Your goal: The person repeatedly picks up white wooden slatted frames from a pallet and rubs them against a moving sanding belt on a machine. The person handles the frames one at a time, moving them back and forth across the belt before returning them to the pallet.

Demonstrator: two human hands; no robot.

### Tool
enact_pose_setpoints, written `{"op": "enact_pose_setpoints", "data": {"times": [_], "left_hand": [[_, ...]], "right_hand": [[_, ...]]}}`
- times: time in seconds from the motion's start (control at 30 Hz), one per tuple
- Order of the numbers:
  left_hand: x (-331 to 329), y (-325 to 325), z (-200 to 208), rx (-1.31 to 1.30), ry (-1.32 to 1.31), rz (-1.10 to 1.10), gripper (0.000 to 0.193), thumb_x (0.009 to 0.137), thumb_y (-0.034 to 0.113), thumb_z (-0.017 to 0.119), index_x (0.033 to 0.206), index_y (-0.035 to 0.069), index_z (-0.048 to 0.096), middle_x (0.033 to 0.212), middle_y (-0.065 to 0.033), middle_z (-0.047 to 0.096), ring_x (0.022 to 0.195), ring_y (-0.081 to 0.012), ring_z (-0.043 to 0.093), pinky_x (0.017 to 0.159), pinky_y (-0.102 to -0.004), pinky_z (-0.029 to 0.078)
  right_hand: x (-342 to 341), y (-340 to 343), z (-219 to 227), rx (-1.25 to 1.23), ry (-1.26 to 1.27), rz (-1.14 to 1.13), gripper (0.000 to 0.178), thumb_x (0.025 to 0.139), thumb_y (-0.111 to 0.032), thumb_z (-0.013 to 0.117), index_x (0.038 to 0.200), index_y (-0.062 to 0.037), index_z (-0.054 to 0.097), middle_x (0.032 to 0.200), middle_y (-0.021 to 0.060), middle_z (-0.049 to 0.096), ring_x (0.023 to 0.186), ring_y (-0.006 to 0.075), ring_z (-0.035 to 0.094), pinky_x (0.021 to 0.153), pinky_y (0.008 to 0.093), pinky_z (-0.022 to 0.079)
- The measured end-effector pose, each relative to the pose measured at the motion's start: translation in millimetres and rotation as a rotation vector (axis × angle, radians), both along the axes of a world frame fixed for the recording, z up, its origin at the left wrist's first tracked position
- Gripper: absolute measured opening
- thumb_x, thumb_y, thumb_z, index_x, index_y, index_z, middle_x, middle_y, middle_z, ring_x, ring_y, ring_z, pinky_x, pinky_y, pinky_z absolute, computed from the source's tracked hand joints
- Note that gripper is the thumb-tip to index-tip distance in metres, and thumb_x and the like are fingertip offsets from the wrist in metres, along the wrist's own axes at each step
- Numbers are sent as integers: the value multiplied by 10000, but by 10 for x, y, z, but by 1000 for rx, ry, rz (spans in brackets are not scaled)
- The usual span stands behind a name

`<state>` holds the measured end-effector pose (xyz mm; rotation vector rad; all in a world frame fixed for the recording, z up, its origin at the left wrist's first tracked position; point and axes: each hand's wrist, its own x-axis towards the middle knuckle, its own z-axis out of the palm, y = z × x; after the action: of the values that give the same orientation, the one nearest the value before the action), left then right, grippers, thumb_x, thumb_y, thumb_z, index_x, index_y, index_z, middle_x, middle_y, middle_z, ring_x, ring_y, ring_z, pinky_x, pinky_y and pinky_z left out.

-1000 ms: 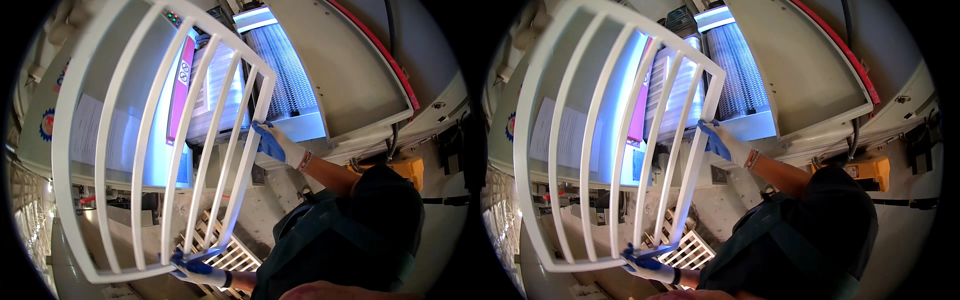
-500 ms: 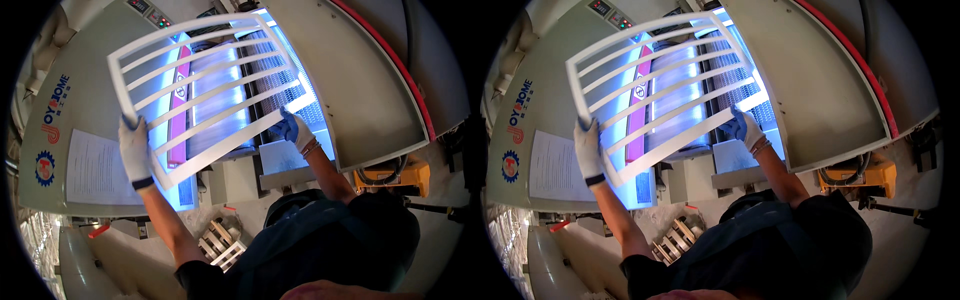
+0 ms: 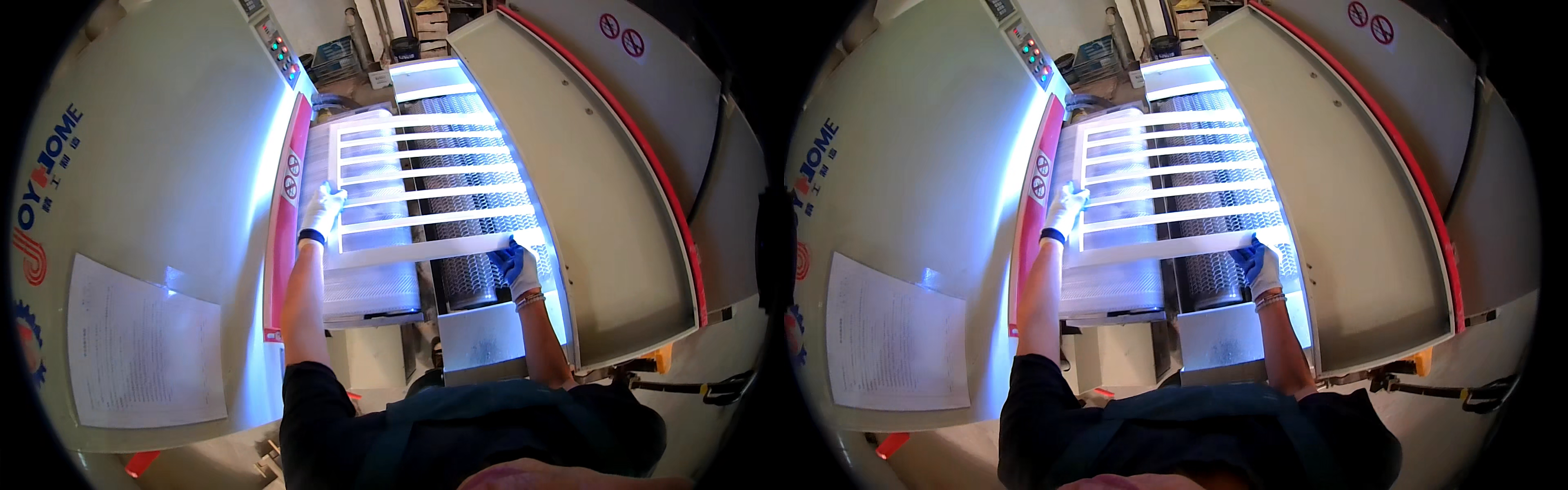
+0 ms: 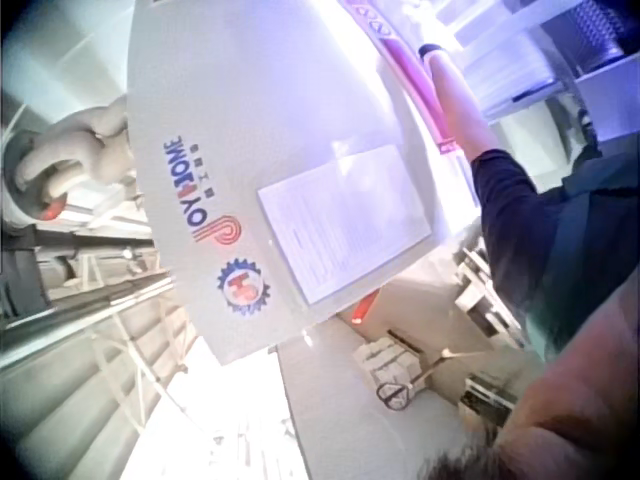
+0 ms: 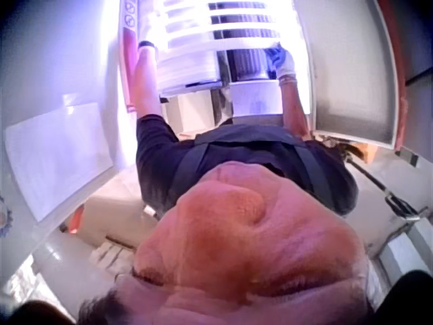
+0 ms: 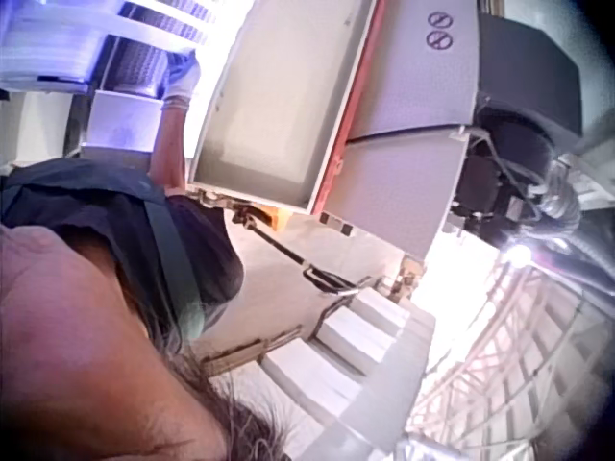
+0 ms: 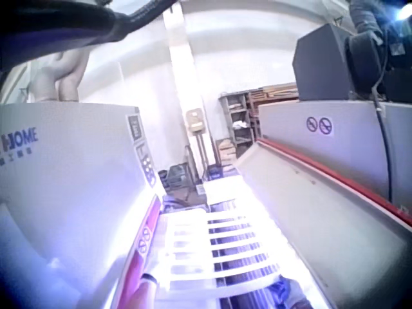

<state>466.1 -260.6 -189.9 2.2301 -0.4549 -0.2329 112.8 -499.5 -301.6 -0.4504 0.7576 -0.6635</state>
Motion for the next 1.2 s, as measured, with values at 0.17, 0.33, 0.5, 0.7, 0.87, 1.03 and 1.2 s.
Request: {"op": "enact_pose_setpoints", "data": {"times": [0.17, 0.33, 0.5, 0.7, 0.87, 1.03, 1.2], "left_hand": [[574, -214, -771, 82, 30, -129, 499, 825, 344, 621, 1153, -29, 575, 1102, -275, 635, 1073, -413, 602, 906, -424, 467], [531, -286, -837, 334, -255, -35, 525, 861, 419, 599, 1183, 7, 556, 1117, -259, 630, 1058, -411, 602, 885, -469, 479], [-422, 125, -162, 75, -618, 51, 461, 888, 378, 613, 1223, 68, 549, 1104, -241, 612, 998, -423, 609, 854, -480, 493], [-2580, 1433, -141, -253, -397, 163, 395, 918, 276, 612, 1263, 94, 547, 1186, -184, 584, 1023, -350, 612, 897, -405, 478], [-4783, 2528, -1227, 202, -620, 303, 220, 927, 174, 594, 1146, 150, 610, 1104, -98, 617, 913, -291, 643, 791, -389, 536], [-6789, 3116, -2310, -180, 489, 979, 372, 924, 374, 584, 1177, 103, 606, 1113, -185, 648, 1009, -336, 632, 853, -394, 514], [-8093, 3593, -3098, 421, 404, 730, 382, 934, 340, 557, 1176, 52, 621, 1026, -233, 663, 973, -363, 646, 887, -411, 494]], "right_hand": [[37, -173, -95, -108, 50, 27, 246, 971, -201, 522, 1029, 38, 533, 946, 188, 617, 857, 306, 663, 748, 420, 607], [88, -279, -36, -158, 80, 100, 243, 974, -172, 487, 1012, 65, 526, 906, 219, 611, 799, 327, 669, 699, 453, 611], [187, -315, -199, -49, 45, 199, 313, 974, -199, 458, 1123, 77, 456, 1065, 276, 580, 877, 406, 654, 769, 475, 598], [271, -608, -507, -337, 117, 596, 429, 950, -361, 537, 1210, -23, 493, 1076, 251, 641, 883, 371, 675, 758, 508, 560], [57, 191, 522, -640, -81, 654, 431, 998, -368, 441, 1103, 20, 596, 1057, 193, 673, 936, 318, 678, 764, 414, 560], [-454, 1713, 975, -525, -395, 1154, 468, 1027, -346, 398, 1271, 33, 523, 1088, 186, 662, 830, 207, 649, 702, 315, 553], [-1377, 3567, 425, -442, -265, 1791, 475, 966, -351, 500, 1232, 42, 524, 1092, 200, 651, 872, 279, 671, 710, 368, 553]]}}
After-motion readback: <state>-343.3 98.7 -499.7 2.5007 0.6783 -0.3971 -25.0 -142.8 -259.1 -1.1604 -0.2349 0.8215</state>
